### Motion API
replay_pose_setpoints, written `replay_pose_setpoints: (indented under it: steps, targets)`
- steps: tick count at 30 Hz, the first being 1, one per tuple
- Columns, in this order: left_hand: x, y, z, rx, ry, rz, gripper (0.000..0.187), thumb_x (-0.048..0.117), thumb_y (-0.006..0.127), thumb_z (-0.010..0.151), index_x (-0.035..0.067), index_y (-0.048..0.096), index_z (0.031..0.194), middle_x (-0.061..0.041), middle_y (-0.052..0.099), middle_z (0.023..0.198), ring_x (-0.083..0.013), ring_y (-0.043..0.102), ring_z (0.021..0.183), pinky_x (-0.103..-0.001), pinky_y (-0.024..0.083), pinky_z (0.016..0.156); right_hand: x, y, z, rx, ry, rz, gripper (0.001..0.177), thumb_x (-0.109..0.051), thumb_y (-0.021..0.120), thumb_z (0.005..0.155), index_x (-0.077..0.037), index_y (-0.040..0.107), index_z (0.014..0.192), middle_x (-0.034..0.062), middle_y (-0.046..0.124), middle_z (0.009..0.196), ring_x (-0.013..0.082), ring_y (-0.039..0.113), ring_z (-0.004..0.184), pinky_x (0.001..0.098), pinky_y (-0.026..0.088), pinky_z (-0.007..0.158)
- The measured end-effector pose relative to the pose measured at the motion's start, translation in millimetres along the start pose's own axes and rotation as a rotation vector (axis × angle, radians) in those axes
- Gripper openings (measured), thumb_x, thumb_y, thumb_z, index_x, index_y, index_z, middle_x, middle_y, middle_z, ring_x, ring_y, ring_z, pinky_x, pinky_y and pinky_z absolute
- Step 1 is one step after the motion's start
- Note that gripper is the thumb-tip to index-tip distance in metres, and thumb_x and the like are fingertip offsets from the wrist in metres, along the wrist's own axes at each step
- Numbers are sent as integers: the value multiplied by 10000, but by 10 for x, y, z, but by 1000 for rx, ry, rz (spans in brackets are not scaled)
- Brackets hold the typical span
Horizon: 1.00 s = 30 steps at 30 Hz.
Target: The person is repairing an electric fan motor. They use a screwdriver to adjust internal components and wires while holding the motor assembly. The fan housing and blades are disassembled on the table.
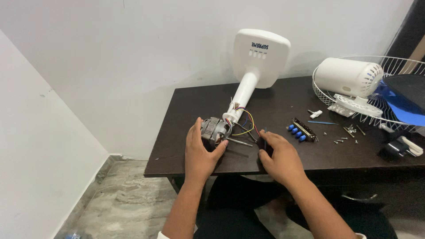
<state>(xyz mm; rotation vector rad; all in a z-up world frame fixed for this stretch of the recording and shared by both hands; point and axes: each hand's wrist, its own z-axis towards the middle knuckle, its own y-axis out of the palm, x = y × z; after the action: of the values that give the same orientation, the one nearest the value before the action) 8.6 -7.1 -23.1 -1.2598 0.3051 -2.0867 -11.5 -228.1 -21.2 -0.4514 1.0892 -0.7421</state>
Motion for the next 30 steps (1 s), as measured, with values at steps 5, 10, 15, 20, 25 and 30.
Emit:
replay_pose_setpoints:
  steps: [5, 10, 15, 20, 25, 30]
  targets:
    - [4, 8, -33, 71, 167, 39, 1039, 398, 847, 743, 3, 303, 1536, -198, 475, 1520, -366, 464, 1398, -468, 423, 1110, 11, 20, -14, -13, 4, -33, 547, -152, 686, 810, -94, 630, 1351, 132, 587, 1430, 299, 554, 1320, 391, 432, 1091]
    - [36, -22, -41, 45, 98, 42, 992, 386, 842, 741, 30, 344, 1522, -198, 464, 1502, -360, 494, 1367, -460, 449, 1081, 36, 36, -19, 1, -28, -37, 552, -163, 694, 807, -97, 632, 1352, 158, 586, 1417, 315, 548, 1328, 403, 422, 1102]
    - [107, -48, -48, 30, 44, 31, 973, 387, 850, 725, 66, 368, 1506, -186, 469, 1476, -355, 517, 1334, -466, 468, 1048, 70, 68, -11, 11, 29, -49, 574, -154, 702, 793, -90, 624, 1358, 169, 547, 1442, 329, 474, 1373, 414, 399, 1105]
    - [146, -94, -39, 14, -7, -8, 946, 359, 842, 702, 132, 393, 1504, -142, 515, 1445, -324, 553, 1304, -457, 478, 1040, 130, 115, 8, 5, -90, -137, 535, -156, 673, 818, -45, 620, 1339, 128, 562, 1459, 324, 382, 1453, 427, 337, 1159]
    - [177, -99, -42, 61, 47, -31, 880, 357, 839, 731, 129, 430, 1476, -133, 541, 1432, -321, 564, 1302, -455, 490, 1041, 133, 131, 23, 0, -63, -180, 525, -178, 652, 828, -65, 622, 1341, 100, 553, 1475, 308, 387, 1455, 417, 330, 1173]
    - [157, -89, -44, 15, 0, 18, 871, 375, 806, 777, 148, 381, 1504, -133, 499, 1469, -320, 535, 1327, -460, 483, 1041, 102, 120, 26, -60, 15, -192, 521, -189, 641, 848, -108, 610, 1361, 66, 530, 1494, 271, 364, 1467, 410, 314, 1176]
